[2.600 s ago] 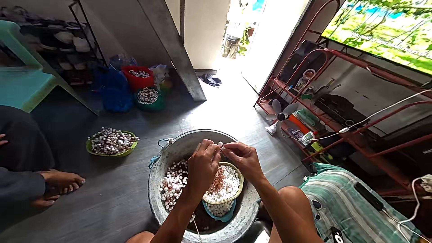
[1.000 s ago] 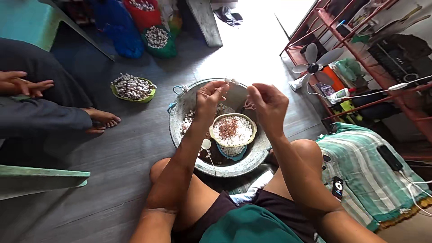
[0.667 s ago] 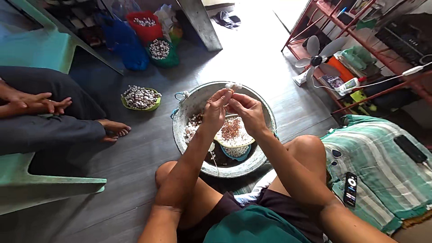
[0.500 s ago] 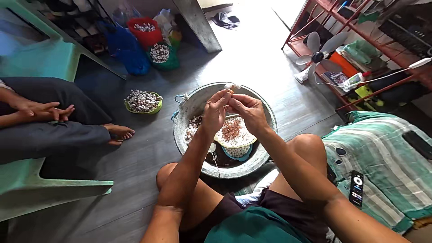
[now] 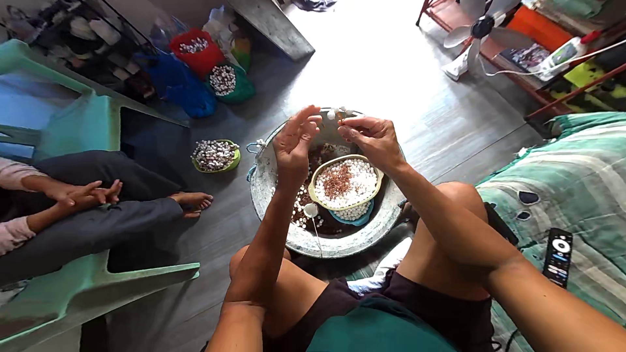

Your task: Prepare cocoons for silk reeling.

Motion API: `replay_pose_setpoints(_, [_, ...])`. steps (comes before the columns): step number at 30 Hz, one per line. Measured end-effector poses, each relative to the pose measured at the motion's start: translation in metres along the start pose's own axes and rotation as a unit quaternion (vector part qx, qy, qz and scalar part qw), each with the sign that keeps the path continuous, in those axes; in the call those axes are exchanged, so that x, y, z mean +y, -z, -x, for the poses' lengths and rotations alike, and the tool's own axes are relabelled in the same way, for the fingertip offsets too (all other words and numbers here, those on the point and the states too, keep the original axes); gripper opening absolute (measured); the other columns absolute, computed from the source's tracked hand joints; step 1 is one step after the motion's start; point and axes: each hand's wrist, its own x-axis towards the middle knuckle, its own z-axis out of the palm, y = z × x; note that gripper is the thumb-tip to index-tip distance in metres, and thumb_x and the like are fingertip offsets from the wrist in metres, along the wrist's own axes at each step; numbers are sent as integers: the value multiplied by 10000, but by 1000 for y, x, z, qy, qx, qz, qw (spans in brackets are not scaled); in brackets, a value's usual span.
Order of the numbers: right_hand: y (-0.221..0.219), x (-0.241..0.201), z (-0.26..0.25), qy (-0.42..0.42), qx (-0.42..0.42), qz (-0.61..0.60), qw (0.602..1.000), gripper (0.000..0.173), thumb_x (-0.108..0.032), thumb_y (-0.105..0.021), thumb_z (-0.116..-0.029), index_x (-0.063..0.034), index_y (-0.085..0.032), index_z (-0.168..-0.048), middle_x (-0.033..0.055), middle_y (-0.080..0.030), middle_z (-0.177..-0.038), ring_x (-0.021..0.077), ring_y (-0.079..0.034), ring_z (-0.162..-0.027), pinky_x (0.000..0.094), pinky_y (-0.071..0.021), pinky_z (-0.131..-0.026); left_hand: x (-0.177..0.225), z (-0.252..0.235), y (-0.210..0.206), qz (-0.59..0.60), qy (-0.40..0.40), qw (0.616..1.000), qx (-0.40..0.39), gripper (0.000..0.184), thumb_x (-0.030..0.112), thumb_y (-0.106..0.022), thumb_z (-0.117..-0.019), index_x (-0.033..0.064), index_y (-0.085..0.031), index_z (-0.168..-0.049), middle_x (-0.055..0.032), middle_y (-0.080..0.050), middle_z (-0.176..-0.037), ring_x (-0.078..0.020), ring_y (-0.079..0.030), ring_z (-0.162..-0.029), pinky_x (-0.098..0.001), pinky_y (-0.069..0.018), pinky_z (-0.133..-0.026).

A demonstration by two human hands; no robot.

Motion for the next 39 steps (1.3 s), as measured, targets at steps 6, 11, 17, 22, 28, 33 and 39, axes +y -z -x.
replay_pose_setpoints(6, [7,14,-1,0,7,56,998,152,-68,-728,-946,-10,-766,-1081,67,-746,-1015,127,-720,-864,280,-630,-775,-17,-5,-16,-44,-61,997,-14,267,-47,-593,-980,-83,-655,-1237,-190,-698,-1241,-290,-679,-1159,-441,-572,-1003])
replay_pose_setpoints(11, [2,19,-2,-9,15,14,1000,159,-28,-725,-939,25,-751,-1086,84,-749,-1004,141,-728,-858,295,-635,-802,-21,2,-8,-39,-50,998,11,236,-56,-617,-966,-84,-660,-1196,-183,-709,-1193,-281,-691,-1122,-425,-594,-954])
replay_pose_setpoints(17, [-6,20,1,-3,-13,29,999,158,-23,-716,-944,19,-750,-1092,77,-743,-1003,129,-722,-864,282,-630,-794,-16,9,3,4,-5,999,33,284,-79,-625,-953,-89,-622,-1237,-154,-729,-1143,-246,-716,-1062,-400,-601,-940])
replay_pose_setpoints(22, [-11,23,5,2,-34,51,998,169,-48,-716,-952,7,-751,-1108,71,-743,-1011,132,-721,-876,292,-628,-801,-11,9,12,31,43,998,26,318,-23,-624,-968,-84,-595,-1279,-142,-740,-1112,-238,-726,-986,-409,-613,-879])
replay_pose_setpoints(28, [-33,32,2,-8,-86,83,993,192,-65,-688,-976,14,-728,-1147,69,-760,-1035,127,-734,-903,305,-626,-833,16,-5,89,80,89,985,125,365,139,-449,-1068,-46,-508,-1378,-173,-677,-1261,-290,-696,-1090,-446,-606,-893])
replay_pose_setpoints(33, [-77,86,-6,-89,-184,130,970,214,-124,-668,-994,-11,-734,-1163,72,-756,-1021,118,-715,-896,320,-601,-864,36,5,148,202,119,910,343,185,73,-429,-1081,-33,-571,-1131,-195,-699,-1034,-291,-729,-944,-417,-626,-819])
replay_pose_setpoints(39, [-107,197,-39,-235,-306,277,880,213,-201,-695,-982,-79,-760,-1144,86,-761,-1039,163,-715,-932,411,-582,-880,50,17,181,270,129,857,420,181,84,-428,-1082,-36,-535,-1166,-198,-688,-1011,-267,-732,-881,-388,-628,-777])
